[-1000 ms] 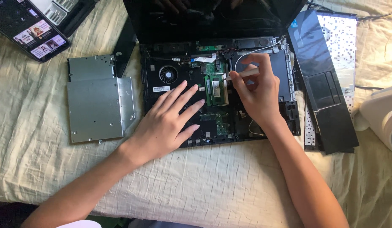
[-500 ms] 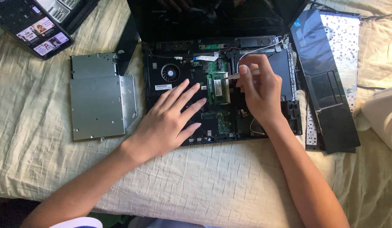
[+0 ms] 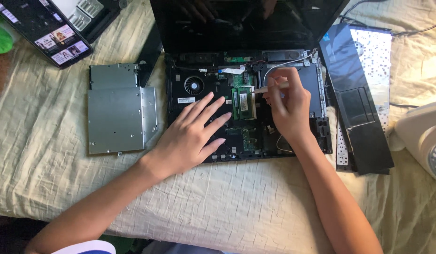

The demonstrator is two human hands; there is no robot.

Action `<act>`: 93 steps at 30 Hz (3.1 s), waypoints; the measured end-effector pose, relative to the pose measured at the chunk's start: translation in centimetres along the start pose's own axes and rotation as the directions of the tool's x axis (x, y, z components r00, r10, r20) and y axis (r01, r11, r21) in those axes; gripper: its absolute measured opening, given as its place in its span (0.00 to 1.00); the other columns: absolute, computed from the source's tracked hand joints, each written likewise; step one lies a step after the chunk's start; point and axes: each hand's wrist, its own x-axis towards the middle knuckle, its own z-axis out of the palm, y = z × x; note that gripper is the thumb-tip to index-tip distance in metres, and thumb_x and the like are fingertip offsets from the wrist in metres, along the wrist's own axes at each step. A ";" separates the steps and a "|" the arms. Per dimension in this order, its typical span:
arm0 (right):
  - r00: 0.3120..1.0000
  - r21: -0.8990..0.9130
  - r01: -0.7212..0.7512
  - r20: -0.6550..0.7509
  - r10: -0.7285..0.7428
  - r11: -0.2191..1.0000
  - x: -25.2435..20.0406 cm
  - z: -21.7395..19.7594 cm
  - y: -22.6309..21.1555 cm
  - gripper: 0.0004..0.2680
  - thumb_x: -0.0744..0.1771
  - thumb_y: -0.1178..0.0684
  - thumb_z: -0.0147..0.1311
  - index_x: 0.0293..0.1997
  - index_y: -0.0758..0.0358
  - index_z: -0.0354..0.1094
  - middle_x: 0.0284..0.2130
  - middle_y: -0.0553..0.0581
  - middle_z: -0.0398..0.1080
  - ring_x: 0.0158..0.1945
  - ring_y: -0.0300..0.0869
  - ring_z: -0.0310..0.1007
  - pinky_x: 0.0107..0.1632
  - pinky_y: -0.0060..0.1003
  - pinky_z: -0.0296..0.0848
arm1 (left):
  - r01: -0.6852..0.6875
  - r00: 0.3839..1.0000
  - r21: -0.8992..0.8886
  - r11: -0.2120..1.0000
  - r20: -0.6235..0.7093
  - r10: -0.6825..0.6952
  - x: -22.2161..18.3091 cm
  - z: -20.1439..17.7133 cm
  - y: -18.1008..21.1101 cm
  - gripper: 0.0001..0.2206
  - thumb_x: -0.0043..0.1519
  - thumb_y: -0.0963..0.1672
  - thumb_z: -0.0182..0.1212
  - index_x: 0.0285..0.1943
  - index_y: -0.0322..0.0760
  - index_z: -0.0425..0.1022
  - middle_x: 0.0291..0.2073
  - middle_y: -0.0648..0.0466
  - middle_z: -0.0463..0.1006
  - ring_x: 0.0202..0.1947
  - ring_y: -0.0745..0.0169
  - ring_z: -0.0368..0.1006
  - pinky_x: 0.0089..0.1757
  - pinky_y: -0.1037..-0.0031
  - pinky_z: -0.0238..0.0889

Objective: Connecting internal ribbon cables and routing wires inside a laptop chassis during a repair or assembly process.

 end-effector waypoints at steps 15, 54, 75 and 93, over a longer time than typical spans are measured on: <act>0.993 0.000 0.077 -0.085 -0.077 0.997 -0.3 0.1 0.9 0.04 0.74 0.56 0.44 0.52 0.63 0.62 0.38 0.59 0.73 0.32 0.41 0.75 0.33 0.32 0.70 | 0.016 0.999 -0.028 0.999 0.033 -0.015 0.2 -0.5 0.4 0.24 0.67 0.47 0.57 0.72 0.35 0.66 0.75 0.41 0.57 0.76 0.38 0.48 0.67 0.47 0.48; 0.985 0.053 0.171 -0.045 -0.169 0.984 0.1 1.3 2.4 0.07 0.67 0.57 0.66 0.37 0.62 0.68 0.20 0.62 0.72 0.22 0.52 0.75 0.27 0.38 0.72 | 0.004 1.000 0.067 0.998 0.010 -0.005 -0.2 0.0 0.3 0.21 0.69 0.50 0.52 0.70 0.42 0.68 0.69 0.43 0.65 0.74 0.37 0.54 0.63 0.50 0.52; 0.993 -0.010 0.115 -0.022 -0.115 0.993 -0.2 1.3 2.7 0.06 0.65 0.54 0.65 0.38 0.56 0.69 0.17 0.60 0.68 0.21 0.55 0.72 0.26 0.42 0.70 | -0.045 0.999 0.091 0.995 -0.013 0.047 0.0 -0.1 0.1 0.21 0.69 0.50 0.52 0.68 0.39 0.69 0.68 0.41 0.64 0.72 0.35 0.56 0.62 0.50 0.54; 0.999 0.067 0.033 -0.030 -0.031 0.997 -0.3 1.0 3.2 0.07 0.65 0.58 0.67 0.38 0.59 0.69 0.17 0.59 0.70 0.17 0.46 0.68 0.24 0.35 0.65 | -0.019 1.000 0.066 0.998 -0.002 0.019 0.4 -0.1 0.3 0.22 0.67 0.49 0.55 0.69 0.37 0.69 0.68 0.37 0.64 0.72 0.32 0.55 0.61 0.48 0.54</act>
